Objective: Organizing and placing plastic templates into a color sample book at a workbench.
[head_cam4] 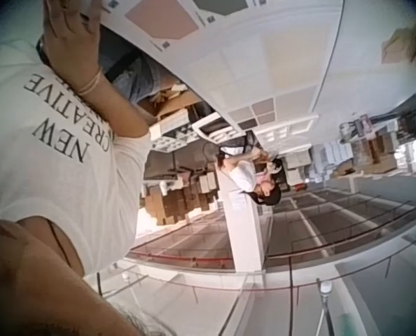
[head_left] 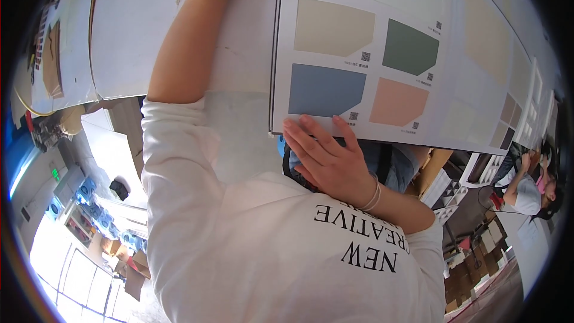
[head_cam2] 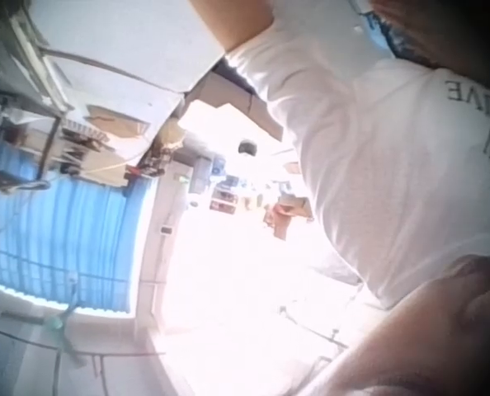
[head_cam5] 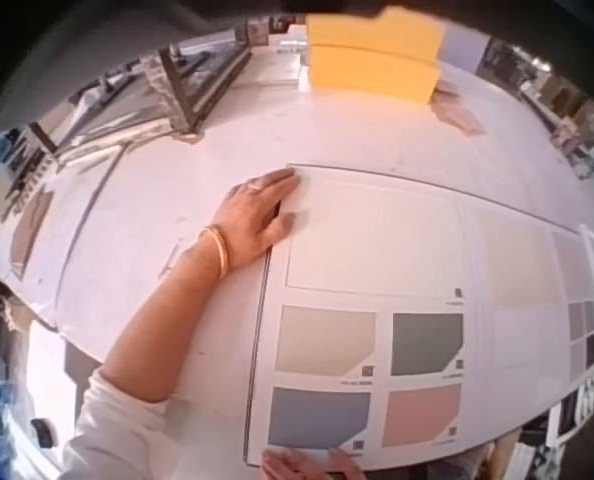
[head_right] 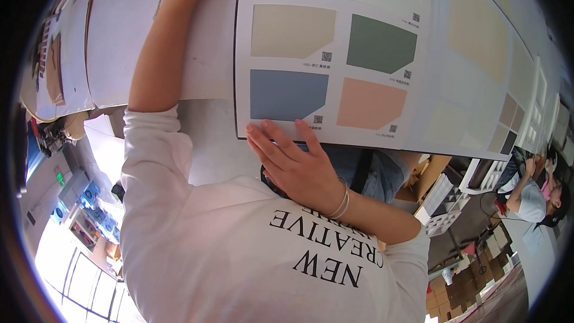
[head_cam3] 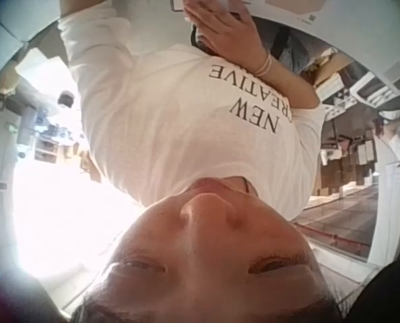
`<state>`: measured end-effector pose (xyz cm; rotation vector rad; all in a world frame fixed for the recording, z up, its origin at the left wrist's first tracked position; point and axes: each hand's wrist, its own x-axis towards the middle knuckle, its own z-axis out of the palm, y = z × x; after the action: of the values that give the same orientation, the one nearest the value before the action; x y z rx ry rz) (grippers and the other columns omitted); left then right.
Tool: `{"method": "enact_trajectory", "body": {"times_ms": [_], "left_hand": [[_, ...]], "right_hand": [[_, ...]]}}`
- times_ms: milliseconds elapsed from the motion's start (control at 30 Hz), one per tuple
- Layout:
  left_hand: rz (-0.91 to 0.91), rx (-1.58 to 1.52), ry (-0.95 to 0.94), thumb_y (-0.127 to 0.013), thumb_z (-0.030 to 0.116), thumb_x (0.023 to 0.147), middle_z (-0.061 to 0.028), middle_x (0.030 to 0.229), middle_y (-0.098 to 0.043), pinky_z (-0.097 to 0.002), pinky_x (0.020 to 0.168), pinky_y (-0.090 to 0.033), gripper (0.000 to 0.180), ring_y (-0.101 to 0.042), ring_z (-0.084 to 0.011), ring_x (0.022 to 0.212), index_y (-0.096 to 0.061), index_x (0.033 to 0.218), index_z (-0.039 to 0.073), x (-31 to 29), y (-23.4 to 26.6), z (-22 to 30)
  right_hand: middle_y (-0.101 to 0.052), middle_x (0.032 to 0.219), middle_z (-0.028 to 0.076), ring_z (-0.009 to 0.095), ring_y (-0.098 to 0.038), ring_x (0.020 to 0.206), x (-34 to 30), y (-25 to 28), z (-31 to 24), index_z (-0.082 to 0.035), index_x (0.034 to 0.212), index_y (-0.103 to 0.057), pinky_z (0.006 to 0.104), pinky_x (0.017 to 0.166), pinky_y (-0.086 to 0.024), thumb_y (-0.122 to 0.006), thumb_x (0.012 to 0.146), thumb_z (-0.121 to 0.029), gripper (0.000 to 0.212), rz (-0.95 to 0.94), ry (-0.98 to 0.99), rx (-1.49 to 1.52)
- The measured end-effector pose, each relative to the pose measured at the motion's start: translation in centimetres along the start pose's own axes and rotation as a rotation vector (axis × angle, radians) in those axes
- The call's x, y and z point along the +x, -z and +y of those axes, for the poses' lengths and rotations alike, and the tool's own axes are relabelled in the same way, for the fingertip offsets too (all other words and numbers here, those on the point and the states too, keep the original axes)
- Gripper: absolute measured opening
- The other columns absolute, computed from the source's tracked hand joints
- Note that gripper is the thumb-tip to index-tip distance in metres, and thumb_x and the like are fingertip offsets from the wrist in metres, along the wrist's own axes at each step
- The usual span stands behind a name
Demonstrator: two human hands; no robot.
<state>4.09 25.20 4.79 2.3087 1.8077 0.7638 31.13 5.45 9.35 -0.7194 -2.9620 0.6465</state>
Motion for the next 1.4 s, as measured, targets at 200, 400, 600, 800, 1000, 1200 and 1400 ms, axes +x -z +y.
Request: {"method": "enact_trajectory", "body": {"times_ms": [200,400,600,800,1000,1200,1400], "left_hand": [[0.001,-0.018,-0.039,-0.051,0.026,0.079,-0.0193,0.129,-0.043,-0.0407,0.098,-0.032,0.052,-0.042,-0.0349,0.117,-0.045,0.124,0.001,0.0,0.1,-0.4],[-0.017,-0.066,-0.026,-0.050,0.023,0.078,-0.0213,0.129,-0.042,-0.0403,0.096,-0.034,0.052,-0.043,-0.0360,0.115,-0.045,0.124,0.000,0.1,0.7,0.5],[-0.008,-0.060,-0.039,-0.048,0.027,0.080,-0.0226,0.129,-0.041,-0.0419,0.099,-0.031,0.052,-0.041,-0.0373,0.117,-0.044,0.124,-0.001,0.3,0.9,1.2],[0.069,0.031,-0.220,-0.042,0.030,0.090,-0.0081,0.135,-0.042,-0.0342,0.102,-0.031,0.043,-0.041,-0.0276,0.122,-0.044,0.130,0.014,0.7,-1.6,-3.8],[0.063,0.049,-0.201,-0.040,0.035,0.090,-0.0070,0.135,-0.041,-0.0354,0.101,-0.033,0.045,-0.041,-0.0278,0.122,-0.044,0.130,0.016,0.4,-1.8,-4.2],[0.063,0.044,-0.171,-0.042,0.035,0.090,-0.0060,0.133,-0.045,-0.0342,0.099,-0.036,0.043,-0.044,-0.0274,0.119,-0.046,0.129,0.017,0.2,-2.1,-4.2],[0.056,0.046,-0.146,-0.043,0.034,0.089,-0.0068,0.132,-0.045,-0.0346,0.099,-0.035,0.043,-0.044,-0.0276,0.119,-0.047,0.128,0.016,0.4,-1.6,-3.6]], "right_hand": [[-0.042,0.134,0.001,0.014,-0.038,0.125,-0.1,-0.2,0.0,-0.008,0.115,-0.057,0.0455,0.102,-0.025,-0.054,0.076,-0.020,0.041,0.047,0.005,0.016],[-0.042,0.133,-0.001,0.013,-0.039,0.123,-0.2,-0.7,-0.2,-0.010,0.119,-0.054,0.0454,0.103,-0.023,-0.057,0.075,-0.025,0.047,0.109,0.006,-0.034],[-0.043,0.133,0.001,0.014,-0.036,0.126,-0.1,-1.3,-0.4,-0.009,0.116,-0.056,0.0454,0.104,-0.023,-0.051,0.082,-0.018,0.036,0.160,-0.006,0.006],[-0.038,0.136,0.002,0.015,-0.032,0.129,-0.4,-1.3,-0.1,-0.008,0.119,-0.053,0.0463,0.106,-0.017,-0.049,0.081,-0.015,0.039,0.142,0.015,0.013],[-0.037,0.138,0.003,0.016,-0.031,0.130,-0.9,-1.7,0.2,-0.008,0.121,-0.052,0.0473,0.107,-0.015,-0.049,0.080,-0.015,0.041,0.172,0.011,0.076],[-0.038,0.137,0.003,0.015,-0.031,0.129,-2.3,-0.6,0.8,-0.008,0.123,-0.050,0.0454,0.107,-0.017,-0.055,0.078,-0.023,0.048,0.110,-0.054,0.108],[-0.038,0.136,0.004,0.016,-0.032,0.129,-2.4,-0.2,1.2,-0.005,0.124,-0.048,0.0448,0.107,-0.017,-0.056,0.078,-0.025,0.050,0.141,-0.084,0.185]]}}
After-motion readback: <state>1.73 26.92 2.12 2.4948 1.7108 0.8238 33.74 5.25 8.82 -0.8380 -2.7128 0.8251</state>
